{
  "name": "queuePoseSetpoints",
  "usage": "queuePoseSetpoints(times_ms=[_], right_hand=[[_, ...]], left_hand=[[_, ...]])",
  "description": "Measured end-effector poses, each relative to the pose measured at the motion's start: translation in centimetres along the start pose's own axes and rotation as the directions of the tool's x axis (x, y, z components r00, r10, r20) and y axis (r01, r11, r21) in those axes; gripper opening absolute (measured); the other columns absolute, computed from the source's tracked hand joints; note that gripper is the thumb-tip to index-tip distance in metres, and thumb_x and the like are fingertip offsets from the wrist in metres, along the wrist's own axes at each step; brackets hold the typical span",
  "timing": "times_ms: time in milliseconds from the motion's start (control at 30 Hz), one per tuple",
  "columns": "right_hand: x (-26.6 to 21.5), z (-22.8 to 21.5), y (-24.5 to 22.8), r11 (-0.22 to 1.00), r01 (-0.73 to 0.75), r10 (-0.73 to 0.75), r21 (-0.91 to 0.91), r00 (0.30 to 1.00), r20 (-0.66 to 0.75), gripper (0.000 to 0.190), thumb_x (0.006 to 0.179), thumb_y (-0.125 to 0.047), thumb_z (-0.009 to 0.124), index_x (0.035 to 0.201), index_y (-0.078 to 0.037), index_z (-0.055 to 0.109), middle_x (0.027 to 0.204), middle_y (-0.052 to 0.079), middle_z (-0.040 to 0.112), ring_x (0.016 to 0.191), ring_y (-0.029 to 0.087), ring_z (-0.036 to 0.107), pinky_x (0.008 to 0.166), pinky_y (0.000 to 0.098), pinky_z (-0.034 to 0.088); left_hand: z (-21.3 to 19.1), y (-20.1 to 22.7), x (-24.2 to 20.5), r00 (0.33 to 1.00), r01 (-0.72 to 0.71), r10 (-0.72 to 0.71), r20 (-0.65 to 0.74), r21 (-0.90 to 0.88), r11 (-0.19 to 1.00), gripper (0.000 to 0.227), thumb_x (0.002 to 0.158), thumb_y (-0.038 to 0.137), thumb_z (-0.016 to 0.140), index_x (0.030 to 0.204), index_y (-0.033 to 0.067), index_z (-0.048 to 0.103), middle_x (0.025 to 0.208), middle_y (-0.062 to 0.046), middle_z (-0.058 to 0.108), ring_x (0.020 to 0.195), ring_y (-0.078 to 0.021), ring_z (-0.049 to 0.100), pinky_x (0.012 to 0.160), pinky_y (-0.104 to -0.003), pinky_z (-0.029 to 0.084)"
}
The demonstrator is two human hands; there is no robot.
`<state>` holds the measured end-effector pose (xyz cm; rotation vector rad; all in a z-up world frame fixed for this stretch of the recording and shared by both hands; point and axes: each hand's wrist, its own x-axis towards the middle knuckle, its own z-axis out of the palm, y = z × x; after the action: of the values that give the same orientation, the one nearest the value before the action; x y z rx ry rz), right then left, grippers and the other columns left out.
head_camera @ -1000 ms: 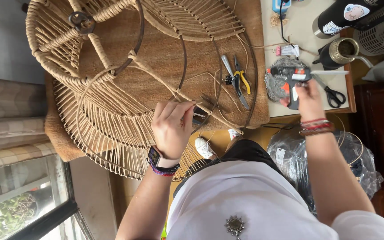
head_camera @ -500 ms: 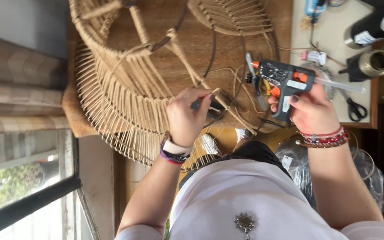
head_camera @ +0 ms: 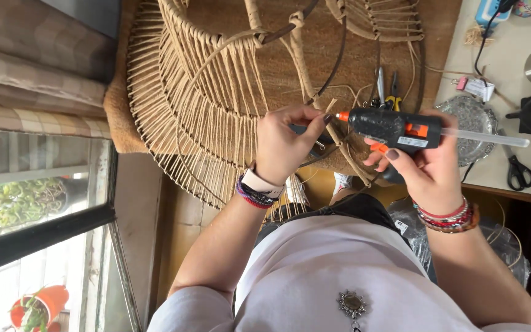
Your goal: Repairing a wicker lampshade by trimming strands with pliers and securing them with hot glue
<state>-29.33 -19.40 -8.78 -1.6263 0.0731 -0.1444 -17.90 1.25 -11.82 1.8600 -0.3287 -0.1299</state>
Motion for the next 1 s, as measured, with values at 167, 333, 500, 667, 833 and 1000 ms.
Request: queuePoseSetpoints(times_ms=[167,333,500,667,833,1000], right_hand=[[0.6,0.5,1.0,0.994,0.109,-0.109,0.009,0.994,-0.005,0.036,0.104,-0.001,0.05,0.12,-0.014,0.021,0.102,0.039,0.06,0.05,0.029,0.049,0.054,0.0351,0.046],[0.8,0.8,1.5,0.995,0.095,-0.095,0.003,0.995,-0.031,0.034,0.106,-0.009,0.052,0.119,-0.016,0.022,0.093,0.035,0.055,0.057,0.028,0.051,0.048,0.0293,0.04],[1.1,1.1,1.5,0.995,0.096,-0.097,-0.034,0.995,-0.038,0.034,0.107,-0.007,0.051,0.12,-0.016,0.021,0.088,0.03,0.052,0.058,0.026,0.048,0.048,0.0287,0.038],[1.2,1.4,1.2,0.995,0.091,-0.092,-0.042,0.995,-0.038,0.034,0.107,-0.007,0.052,0.12,-0.017,0.021,0.086,0.027,0.05,0.057,0.024,0.046,0.048,0.0281,0.038],[1.5,1.5,1.1,0.994,0.104,-0.106,-0.042,0.994,-0.034,0.034,0.107,-0.008,0.052,0.12,-0.018,0.021,0.081,0.022,0.046,0.056,0.022,0.044,0.048,0.0275,0.038],[1.4,1.3,1.3,0.994,0.081,-0.084,-0.069,0.995,-0.044,0.035,0.107,-0.008,0.053,0.119,-0.017,0.021,0.08,0.021,0.046,0.053,0.021,0.044,0.047,0.0278,0.039]], left_hand=[[0.3,-0.4,0.2,1.0,-0.005,0.005,-0.02,-0.022,1.0,0.003,0.085,0.016,0.076,0.082,0.0162,0.076,0.08,0.005,0.078,0.07,-0.0055,0.073,0.066,-0.022,0.057],[0.3,-0.4,0.1,1.0,-0.021,0.021,0.002,-0.042,0.999,0.007,0.086,0.016,0.075,0.079,0.015,0.075,0.077,0.005,0.076,0.066,-0.0051,0.07,0.063,-0.022,0.055],[0.2,-0.2,0.2,1.0,0.011,-0.011,0.02,-0.014,1.0,0.01,0.085,0.02,0.073,0.076,0.0183,0.074,0.072,0.009,0.074,0.063,-0.0022,0.065,0.062,-0.022,0.051],[0.7,-0.7,0.1,1.0,0.017,-0.017,0.002,0.0,1.0,0.008,0.084,0.021,0.073,0.077,0.0186,0.075,0.072,0.009,0.074,0.062,-0.0025,0.065,0.063,-0.022,0.051],[0.7,-0.8,0.3,1.0,0.022,-0.022,0.003,0.016,1.0,0.009,0.084,0.023,0.074,0.076,0.0192,0.075,0.07,0.009,0.073,0.061,-0.0022,0.063,0.061,-0.023,0.05],[0.7,-0.5,0.3,1.0,0.005,-0.005,-0.003,0.038,0.999,0.008,0.084,0.024,0.072,0.077,0.0201,0.075,0.068,0.01,0.072,0.059,-0.0016,0.062,0.06,-0.023,0.049]])
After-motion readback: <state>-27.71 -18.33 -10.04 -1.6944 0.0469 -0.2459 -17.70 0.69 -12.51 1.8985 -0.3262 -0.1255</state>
